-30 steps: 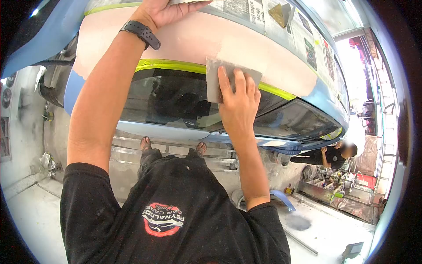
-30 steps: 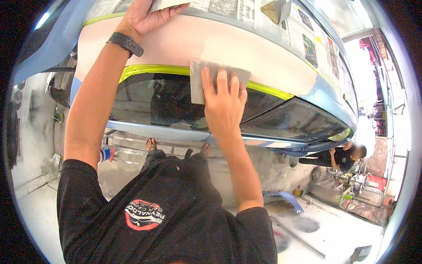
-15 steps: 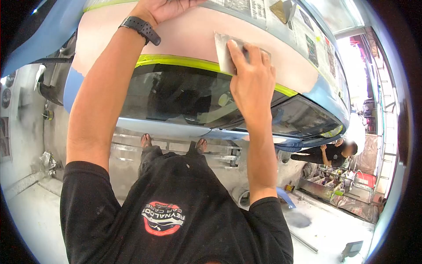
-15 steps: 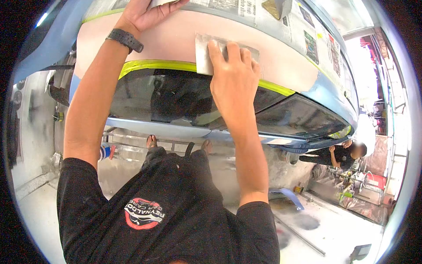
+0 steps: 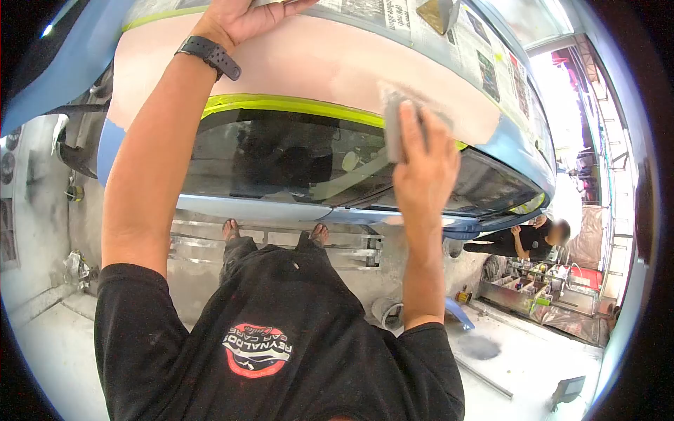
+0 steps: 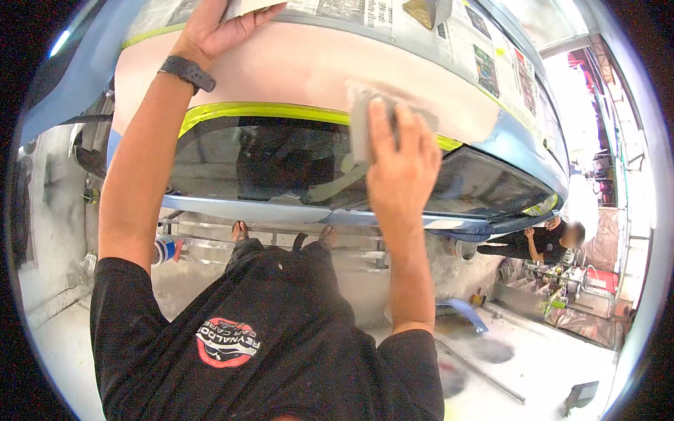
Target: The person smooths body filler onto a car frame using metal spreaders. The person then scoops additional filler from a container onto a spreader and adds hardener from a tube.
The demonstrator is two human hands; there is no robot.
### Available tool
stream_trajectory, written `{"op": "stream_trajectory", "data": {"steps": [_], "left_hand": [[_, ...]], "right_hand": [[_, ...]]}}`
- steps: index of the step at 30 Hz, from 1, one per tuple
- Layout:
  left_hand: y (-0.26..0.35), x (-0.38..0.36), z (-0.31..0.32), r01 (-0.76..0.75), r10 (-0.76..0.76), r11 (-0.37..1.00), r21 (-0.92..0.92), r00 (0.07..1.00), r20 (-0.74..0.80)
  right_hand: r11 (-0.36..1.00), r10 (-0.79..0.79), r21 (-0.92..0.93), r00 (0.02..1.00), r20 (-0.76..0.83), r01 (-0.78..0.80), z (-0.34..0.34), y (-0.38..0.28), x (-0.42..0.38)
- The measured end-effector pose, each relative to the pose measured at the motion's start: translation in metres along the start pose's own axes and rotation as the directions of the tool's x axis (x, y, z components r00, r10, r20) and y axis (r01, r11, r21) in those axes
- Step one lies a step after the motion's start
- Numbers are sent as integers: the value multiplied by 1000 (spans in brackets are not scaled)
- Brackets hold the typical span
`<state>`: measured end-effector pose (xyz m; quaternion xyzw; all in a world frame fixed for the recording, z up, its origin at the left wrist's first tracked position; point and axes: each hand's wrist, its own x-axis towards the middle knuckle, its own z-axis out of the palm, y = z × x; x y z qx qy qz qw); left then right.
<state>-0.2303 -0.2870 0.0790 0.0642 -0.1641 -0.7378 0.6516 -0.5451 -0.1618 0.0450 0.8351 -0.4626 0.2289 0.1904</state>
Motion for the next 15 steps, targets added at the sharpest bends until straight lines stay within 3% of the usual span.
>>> {"op": "stream_trajectory", "data": {"steps": [2,9,12,15], "left_hand": [[-2,0,3,1,-1,1000,22,1000,9],[0,-2,2,-34,28,995,91,997,67],[0,-4,4,-29,30,991,127,1000,-7],[5,2,-8,-28,10,990,137,992,129]], "right_hand": [[997,54,58,998,39,-56,-14,12,24],[997,-14,76,999,46,11,2,9,60],[998,-46,44,998,30,45,12,12,66],[997,-52,51,998,44,49,12,9,64]]}}
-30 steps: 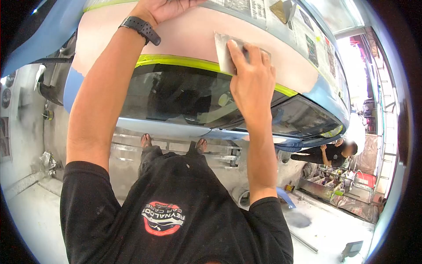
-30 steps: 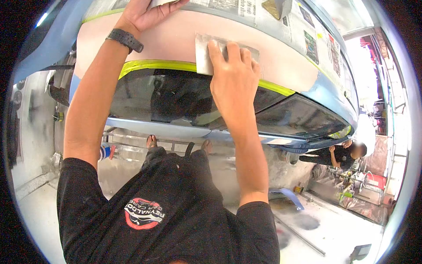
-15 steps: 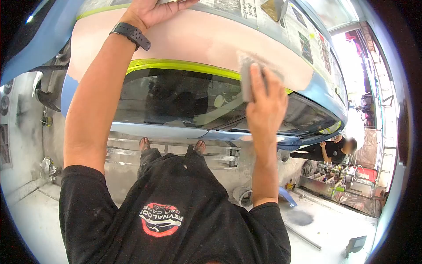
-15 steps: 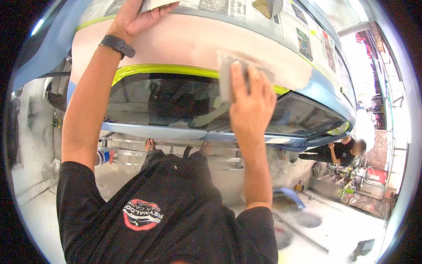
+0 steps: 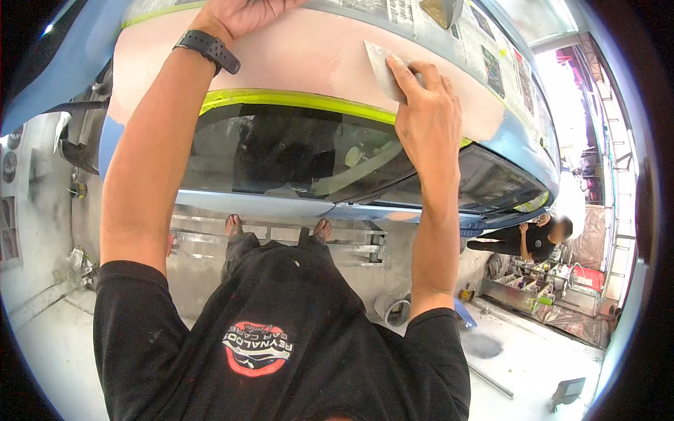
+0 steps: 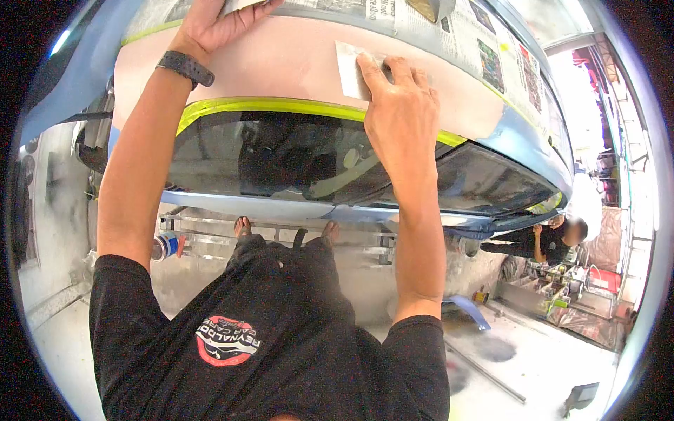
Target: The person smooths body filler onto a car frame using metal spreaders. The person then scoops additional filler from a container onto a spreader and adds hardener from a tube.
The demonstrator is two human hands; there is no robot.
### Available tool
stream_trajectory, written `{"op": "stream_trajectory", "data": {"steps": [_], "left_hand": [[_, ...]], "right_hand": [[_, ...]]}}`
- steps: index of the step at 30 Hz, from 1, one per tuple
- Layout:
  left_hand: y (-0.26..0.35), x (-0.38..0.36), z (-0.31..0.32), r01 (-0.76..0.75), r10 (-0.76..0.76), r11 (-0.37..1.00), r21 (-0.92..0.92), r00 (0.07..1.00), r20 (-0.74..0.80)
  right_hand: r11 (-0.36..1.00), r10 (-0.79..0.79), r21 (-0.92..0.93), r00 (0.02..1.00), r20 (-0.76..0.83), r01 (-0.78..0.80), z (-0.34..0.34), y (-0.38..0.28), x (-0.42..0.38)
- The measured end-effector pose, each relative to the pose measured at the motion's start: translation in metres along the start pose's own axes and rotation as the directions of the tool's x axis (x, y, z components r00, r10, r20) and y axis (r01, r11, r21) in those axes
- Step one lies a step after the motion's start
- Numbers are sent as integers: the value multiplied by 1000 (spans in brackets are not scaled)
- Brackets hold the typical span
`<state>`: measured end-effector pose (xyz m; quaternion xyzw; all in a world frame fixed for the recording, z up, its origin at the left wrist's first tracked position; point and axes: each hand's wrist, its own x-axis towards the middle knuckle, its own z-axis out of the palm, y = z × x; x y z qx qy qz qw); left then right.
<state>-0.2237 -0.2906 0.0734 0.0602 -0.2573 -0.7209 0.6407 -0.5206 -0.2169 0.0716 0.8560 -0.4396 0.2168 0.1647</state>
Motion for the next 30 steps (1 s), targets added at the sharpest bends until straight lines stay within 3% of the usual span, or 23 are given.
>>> {"op": "stream_trajectory", "data": {"steps": [9,10,11,12,15,18,19,24,27,30], "left_hand": [[-5,-1,5,13,-12,1000,21,999,-51],[-7,-9,18,-103,149,814,571,988,-35],[-9,-21,31,-166,271,344,924,960,71],[-11,-27,42,-154,310,-246,957,923,228],[-5,-25,44,-49,352,-425,904,911,215],[-6,-24,48,-32,349,-407,913,918,188],[-6,-23,46,-57,350,-413,909,911,216],[-8,-26,50,-158,329,-452,878,885,329],[-9,-29,54,-88,360,-468,879,890,281],[-5,-25,46,-111,327,-345,932,917,230]], "right_hand": [[997,-81,-22,996,-38,80,29,-29,-47],[996,-86,-41,995,-58,84,35,-32,-54],[996,-79,-51,996,-45,76,40,-34,-60],[995,-79,-63,996,-50,76,43,-35,-66],[992,-88,-99,993,-76,80,47,-34,-80],[993,-62,-107,996,-66,55,37,-23,-93],[993,-50,-109,991,-125,36,30,-16,-93],[1000,29,13,997,-65,-28,-12,10,-47],[1000,-1,15,997,-72,2,-14,8,-21],[1000,-7,-8,998,-54,7,-7,12,-10]]}}
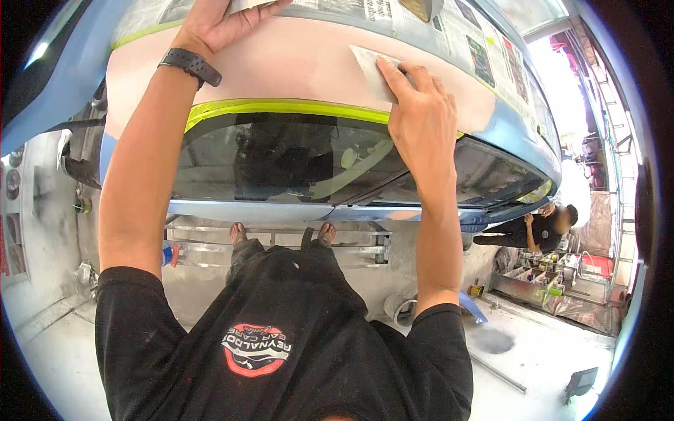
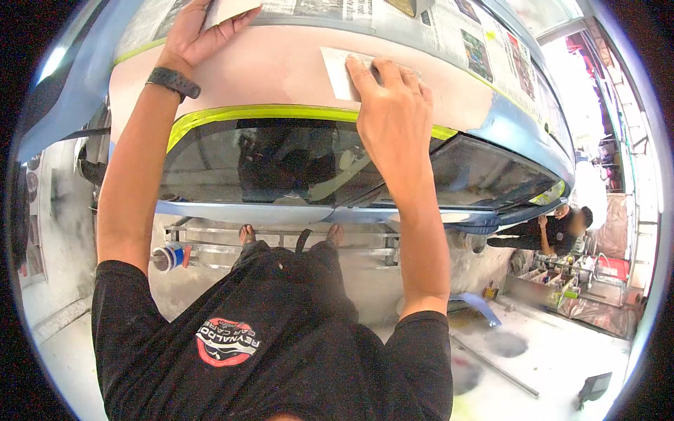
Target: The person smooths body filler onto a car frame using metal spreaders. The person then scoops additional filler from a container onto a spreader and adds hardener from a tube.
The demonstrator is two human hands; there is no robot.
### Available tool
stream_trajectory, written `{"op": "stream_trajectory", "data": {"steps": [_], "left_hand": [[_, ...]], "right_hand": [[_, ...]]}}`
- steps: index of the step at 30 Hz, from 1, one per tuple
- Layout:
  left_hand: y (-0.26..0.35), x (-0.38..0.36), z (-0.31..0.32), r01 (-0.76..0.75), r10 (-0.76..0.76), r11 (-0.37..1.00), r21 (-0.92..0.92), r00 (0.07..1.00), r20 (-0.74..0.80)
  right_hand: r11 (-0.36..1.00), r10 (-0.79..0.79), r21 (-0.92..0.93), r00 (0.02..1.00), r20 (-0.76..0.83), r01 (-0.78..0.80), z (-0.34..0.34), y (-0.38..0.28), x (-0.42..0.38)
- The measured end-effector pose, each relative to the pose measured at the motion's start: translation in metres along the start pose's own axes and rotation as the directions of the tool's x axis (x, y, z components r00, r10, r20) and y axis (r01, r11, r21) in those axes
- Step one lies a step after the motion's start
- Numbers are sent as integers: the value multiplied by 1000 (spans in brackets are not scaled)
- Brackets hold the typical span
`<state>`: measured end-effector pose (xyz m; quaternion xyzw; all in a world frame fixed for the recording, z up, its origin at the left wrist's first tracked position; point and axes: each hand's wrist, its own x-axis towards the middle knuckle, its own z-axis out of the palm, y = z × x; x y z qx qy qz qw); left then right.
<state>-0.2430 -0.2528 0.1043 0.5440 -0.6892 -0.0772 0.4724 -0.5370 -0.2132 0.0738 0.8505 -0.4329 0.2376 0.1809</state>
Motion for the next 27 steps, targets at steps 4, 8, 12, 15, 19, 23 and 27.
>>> {"op": "stream_trajectory", "data": {"steps": [4,8,12,15,19,23,27], "left_hand": [[5,-3,-3,12,-9,997,75,999,-35],[-3,-3,1,-75,77,996,58,997,-29],[-11,2,5,-117,120,989,86,992,-30],[-32,10,17,194,-115,544,-816,981,156],[-6,3,4,-17,17,999,36,1000,3],[6,-1,0,-33,33,992,120,999,-3],[-9,-1,1,-30,34,982,187,999,-19]], "right_hand": [[1000,-5,24,1000,20,4,4,0,6],[999,-24,31,999,29,23,8,-4,1],[999,-19,32,999,43,18,11,-20,-15],[999,-43,14,999,1,43,28,-30,-37],[998,-53,-41,999,2,53,45,-40,-63],[996,-52,-69,999,-3,52,49,-39,-84],[992,45,-112,998,-40,-50,18,-20,-97]]}}
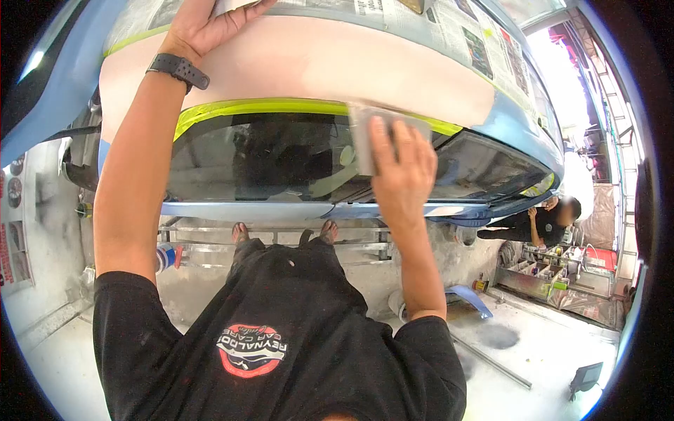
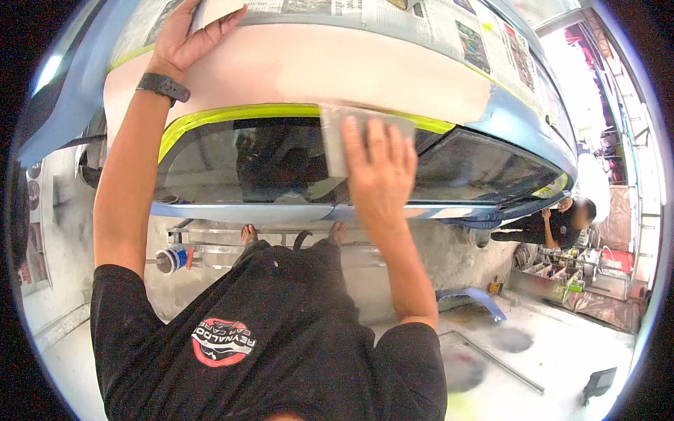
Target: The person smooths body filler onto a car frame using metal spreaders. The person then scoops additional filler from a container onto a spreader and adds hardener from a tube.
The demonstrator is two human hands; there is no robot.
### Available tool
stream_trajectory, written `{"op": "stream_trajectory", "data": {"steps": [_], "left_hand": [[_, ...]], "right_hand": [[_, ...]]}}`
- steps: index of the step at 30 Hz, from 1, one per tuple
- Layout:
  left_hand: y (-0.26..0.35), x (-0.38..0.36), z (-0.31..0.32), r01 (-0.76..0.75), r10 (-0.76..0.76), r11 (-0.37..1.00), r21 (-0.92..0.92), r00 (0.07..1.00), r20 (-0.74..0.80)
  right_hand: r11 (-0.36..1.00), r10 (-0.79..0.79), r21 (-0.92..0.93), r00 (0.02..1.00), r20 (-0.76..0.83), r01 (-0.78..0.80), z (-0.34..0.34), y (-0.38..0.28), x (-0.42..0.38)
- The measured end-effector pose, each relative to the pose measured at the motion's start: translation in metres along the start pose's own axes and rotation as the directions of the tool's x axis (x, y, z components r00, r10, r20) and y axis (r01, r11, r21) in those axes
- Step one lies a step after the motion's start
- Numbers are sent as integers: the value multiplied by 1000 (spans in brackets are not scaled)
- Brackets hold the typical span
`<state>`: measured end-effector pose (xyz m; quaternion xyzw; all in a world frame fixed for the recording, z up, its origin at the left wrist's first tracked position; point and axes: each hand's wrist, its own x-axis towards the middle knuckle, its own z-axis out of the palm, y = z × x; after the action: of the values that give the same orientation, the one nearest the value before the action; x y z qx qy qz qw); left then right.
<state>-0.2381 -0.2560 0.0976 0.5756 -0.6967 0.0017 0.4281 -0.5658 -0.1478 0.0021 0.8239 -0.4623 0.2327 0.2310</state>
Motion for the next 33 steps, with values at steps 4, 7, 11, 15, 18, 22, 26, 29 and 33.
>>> {"op": "stream_trajectory", "data": {"steps": [4,7,11,15,18,22,26,29,33], "left_hand": [[-1,5,0,206,-177,814,-542,978,107],[-48,16,27,436,-270,-84,-896,856,441],[7,-9,16,430,-372,163,-888,860,348],[44,-30,35,397,-354,87,-914,869,344],[84,-40,31,465,-343,186,-866,856,386],[118,-51,28,409,-240,336,-848,908,343],[125,-62,31,437,-250,530,-727,899,358],[126,-71,41,391,-316,495,-776,913,258],[92,-81,3,299,-323,803,-515,945,47]], "right_hand": [[969,183,172,983,-33,-174,-47,52,22],[777,437,555,889,-135,-297,-79,73,42],[888,223,443,958,-181,-123,-101,79,50],[970,27,242,989,-147,10,-102,58,62],[966,7,256,988,-154,33,-103,43,72],[978,-15,204,984,-176,51,-109,31,78],[967,-118,208,980,-161,150,-93,25,77],[928,-192,312,979,-72,205,-90,11,62],[877,-286,431,952,111,214,-75,12,44]]}}
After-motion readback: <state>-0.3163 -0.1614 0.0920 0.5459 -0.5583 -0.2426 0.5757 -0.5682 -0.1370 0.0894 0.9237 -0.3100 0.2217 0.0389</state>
